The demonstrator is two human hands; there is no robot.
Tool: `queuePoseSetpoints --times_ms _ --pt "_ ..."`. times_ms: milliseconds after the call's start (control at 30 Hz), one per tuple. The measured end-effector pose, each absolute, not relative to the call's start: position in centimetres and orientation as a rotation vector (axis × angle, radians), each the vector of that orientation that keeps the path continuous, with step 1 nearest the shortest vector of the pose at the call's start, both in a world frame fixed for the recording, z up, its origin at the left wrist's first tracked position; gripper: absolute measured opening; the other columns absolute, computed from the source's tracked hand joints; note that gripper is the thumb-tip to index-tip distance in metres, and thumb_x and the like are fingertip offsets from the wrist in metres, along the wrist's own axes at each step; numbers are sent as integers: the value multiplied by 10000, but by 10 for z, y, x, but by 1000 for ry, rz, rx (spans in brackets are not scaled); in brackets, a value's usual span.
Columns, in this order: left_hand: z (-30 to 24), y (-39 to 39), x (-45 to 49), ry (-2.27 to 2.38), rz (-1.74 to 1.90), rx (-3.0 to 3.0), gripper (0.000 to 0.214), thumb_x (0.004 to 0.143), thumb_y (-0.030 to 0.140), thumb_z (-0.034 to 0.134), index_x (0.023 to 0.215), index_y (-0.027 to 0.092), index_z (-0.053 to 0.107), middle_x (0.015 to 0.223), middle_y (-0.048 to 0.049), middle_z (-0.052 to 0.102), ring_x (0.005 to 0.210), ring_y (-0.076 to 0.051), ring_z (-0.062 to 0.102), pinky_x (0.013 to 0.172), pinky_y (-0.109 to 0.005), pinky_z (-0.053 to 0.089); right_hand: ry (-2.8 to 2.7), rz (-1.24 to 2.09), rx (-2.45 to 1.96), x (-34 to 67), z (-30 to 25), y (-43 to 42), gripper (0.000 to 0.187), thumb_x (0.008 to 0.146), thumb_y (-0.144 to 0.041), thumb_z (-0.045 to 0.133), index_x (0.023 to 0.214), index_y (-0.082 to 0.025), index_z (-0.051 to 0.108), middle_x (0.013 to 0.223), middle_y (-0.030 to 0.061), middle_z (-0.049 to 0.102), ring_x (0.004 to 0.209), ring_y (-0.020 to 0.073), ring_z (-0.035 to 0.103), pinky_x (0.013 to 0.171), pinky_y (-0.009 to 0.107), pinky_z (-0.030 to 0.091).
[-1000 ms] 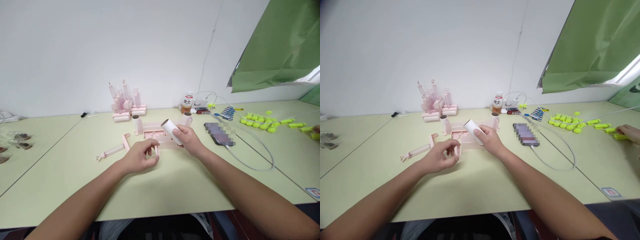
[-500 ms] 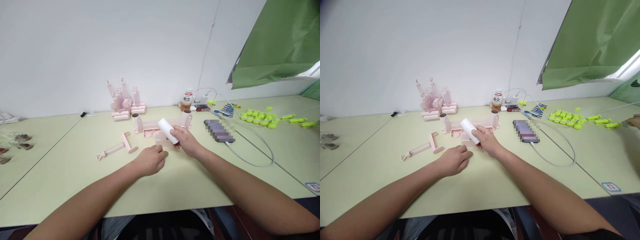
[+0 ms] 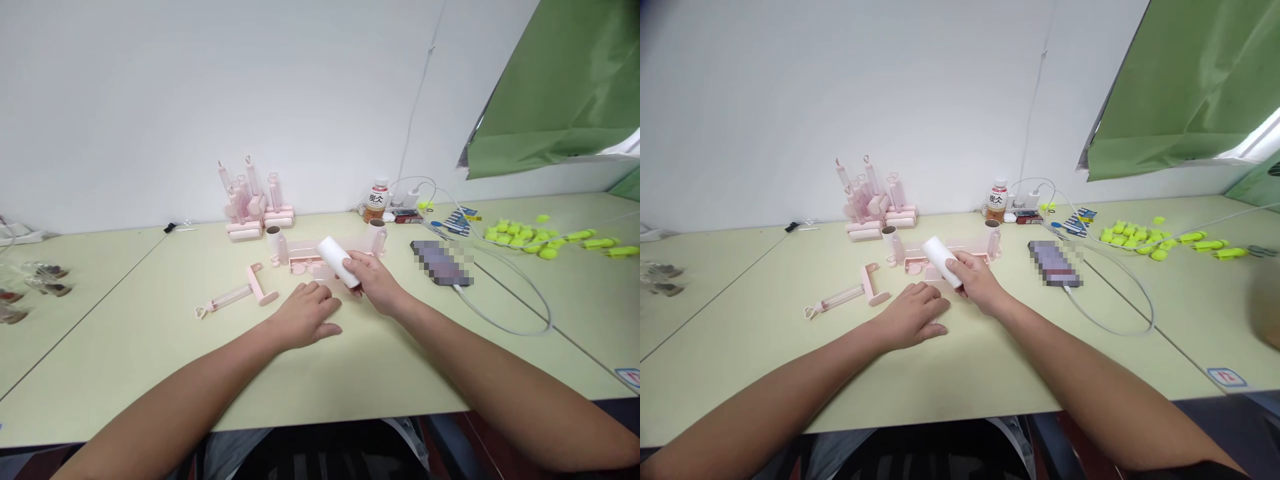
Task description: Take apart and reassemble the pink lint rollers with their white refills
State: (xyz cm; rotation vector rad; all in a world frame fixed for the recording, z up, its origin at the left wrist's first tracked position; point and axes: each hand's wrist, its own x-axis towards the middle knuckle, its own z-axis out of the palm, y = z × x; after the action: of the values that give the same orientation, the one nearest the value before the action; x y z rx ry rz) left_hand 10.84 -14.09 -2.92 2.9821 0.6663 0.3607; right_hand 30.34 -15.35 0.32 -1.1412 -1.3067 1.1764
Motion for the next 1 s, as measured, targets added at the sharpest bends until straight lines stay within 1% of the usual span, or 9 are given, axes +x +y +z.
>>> queuePoseSetpoints --times_ms 133,233,333,400,500,600,667,767,1000 --pt "-24 -138 99 924 807 2657 384 892 529 543 1097 205 556 1018 -85 618 918 -231 561 807 -380 439 -1370 1200 -1154 304 5 -154 411 781 -562 621 908 -171 621 663 -4 582 466 86 415 385 210 305" --pt "-20 -135 92 1082 1092 2239 443 892 501 556 1207 210 448 1035 -65 614 810 -169 572 712 -319 465 -1506 1272 -1125 303 4 -156 430 785 -567 629 922 -160 652 616 -26 535 461 78 394 392 202 286" --pt "-18 -132 90 990 1078 2024 435 899 506 554 1199 201 475 965 -42 634 734 -136 577 658 -283 476 -1592 1327 -1065 300 1 -158 430 818 -556 615 952 -152 675 584 -46 477 455 74 389 398 196 284" --pt "-17 -132 91 940 1068 1913 357 904 519 541 1042 191 559 828 -18 633 687 -130 584 607 -259 474 -1585 1366 -1037 298 -1 -160 447 855 -540 580 1050 -149 676 592 -44 479 446 78 401 390 199 301" --pt "-15 -130 92 954 1170 1771 376 876 556 563 832 182 563 693 -2 599 625 -128 588 528 -234 465 -1460 1500 -933 299 -2 -159 499 891 -475 514 1250 -143 613 658 -12 557 462 107 486 411 233 406" --pt "-13 -126 91 1014 1243 1659 425 841 604 577 794 183 549 638 6 579 594 -134 598 479 -227 466 -1302 1674 -777 300 -2 -157 537 855 -347 504 1348 -137 546 754 39 636 601 160 609 528 290 524" --pt "-12 -124 90 1041 1256 1609 446 821 626 587 803 181 552 631 7 582 583 -134 602 464 -224 467 -1242 1723 -752 300 -3 -156 552 822 -269 514 1358 -141 536 812 61 667 695 181 654 614 320 559" --pt "-12 -123 90 1048 1265 1584 459 799 635 608 800 180 551 633 4 596 571 -129 600 456 -218 466 -1231 1699 -806 299 -5 -156 561 792 -207 534 1350 -157 547 878 66 683 744 186 682 708 360 575" --pt "-13 -124 91 1049 1264 1611 476 793 650 606 794 178 547 602 7 594 555 -127 596 459 -216 464 -1285 1586 -843 297 -3 -158 572 733 -200 571 1302 -160 610 903 61 679 714 162 663 639 308 553"
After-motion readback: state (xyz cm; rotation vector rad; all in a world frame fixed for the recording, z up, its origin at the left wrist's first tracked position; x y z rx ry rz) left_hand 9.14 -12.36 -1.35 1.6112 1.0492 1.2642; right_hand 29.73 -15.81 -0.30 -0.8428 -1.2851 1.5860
